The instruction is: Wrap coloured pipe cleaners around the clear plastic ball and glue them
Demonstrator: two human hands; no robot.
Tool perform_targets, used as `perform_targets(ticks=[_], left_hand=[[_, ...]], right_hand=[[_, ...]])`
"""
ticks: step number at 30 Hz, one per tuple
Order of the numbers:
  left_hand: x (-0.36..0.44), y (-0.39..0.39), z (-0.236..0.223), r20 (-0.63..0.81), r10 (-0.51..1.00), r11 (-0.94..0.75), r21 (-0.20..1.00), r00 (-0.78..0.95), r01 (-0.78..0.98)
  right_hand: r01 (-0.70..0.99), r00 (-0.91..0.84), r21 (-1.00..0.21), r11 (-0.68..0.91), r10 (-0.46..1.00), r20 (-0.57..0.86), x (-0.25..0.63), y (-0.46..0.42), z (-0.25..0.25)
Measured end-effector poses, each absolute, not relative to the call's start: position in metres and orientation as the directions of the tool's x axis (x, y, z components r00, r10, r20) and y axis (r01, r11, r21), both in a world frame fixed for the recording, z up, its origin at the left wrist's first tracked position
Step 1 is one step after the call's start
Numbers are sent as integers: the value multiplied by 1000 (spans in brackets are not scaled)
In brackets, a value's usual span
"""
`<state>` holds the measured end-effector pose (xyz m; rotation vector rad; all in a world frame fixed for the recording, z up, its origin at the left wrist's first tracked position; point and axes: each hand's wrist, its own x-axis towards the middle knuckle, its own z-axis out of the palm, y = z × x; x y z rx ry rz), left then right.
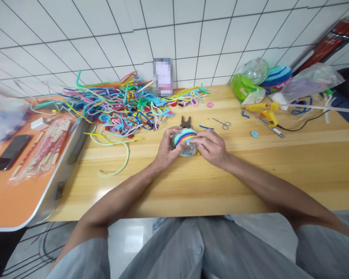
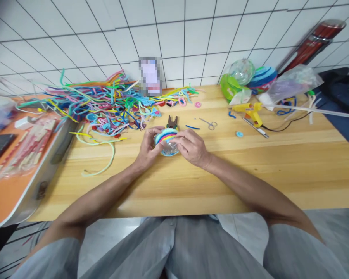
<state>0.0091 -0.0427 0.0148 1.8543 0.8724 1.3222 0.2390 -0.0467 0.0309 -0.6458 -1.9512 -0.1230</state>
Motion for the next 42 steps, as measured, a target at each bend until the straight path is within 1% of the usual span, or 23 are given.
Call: perform_targets(ticks=[2,5,8,11,14,19,23,25,29,31,34,37,42], left_hand=[[6,-43,18,501,815,-567,793,291,222],[-1,-42,22,510,785,-618,693,352,372],[-5,-42,24,520,775,-632,651,359,421],[-3,-44,22,548,767,-642,647,334,412],[2,-46,20,571,761,-648,660,307,379],[1,-49,18,532,786,-615,724,314,312],[-3,-50,16,520,786,-601,769,336,217],[-4,-50,16,537,767,-624,751,351,214],[-6,-48,20,581,709,-699,654,399,289],[-7,-47,22,586,700,-710,630,408,315],[-7,-48,23,586,712,-701,629,387,337],[-5,-48,23,607,698,-715,625,381,313],[-4,-48,23,608,693,-720,616,389,319]], right_hand=[[472,-335,-191,861,376,864,239,-47,32],[444,-343,-217,869,389,855,238,-46,32],[421,-321,-279,863,429,844,236,-46,34],[402,-308,-336,852,471,826,235,-46,37],[402,-309,-353,845,488,816,236,-45,41],[405,-303,-387,828,521,798,235,-45,45],[401,-259,-454,795,574,777,232,-47,47],[399,-236,-484,779,597,767,231,-49,48],[428,-241,-513,744,641,729,231,-50,50],[446,-252,-524,726,664,705,230,-51,51],[433,-255,-531,728,665,702,229,-52,52],[412,-252,-540,734,661,707,228,-53,53],[431,-263,-554,712,687,677,229,-55,53]])
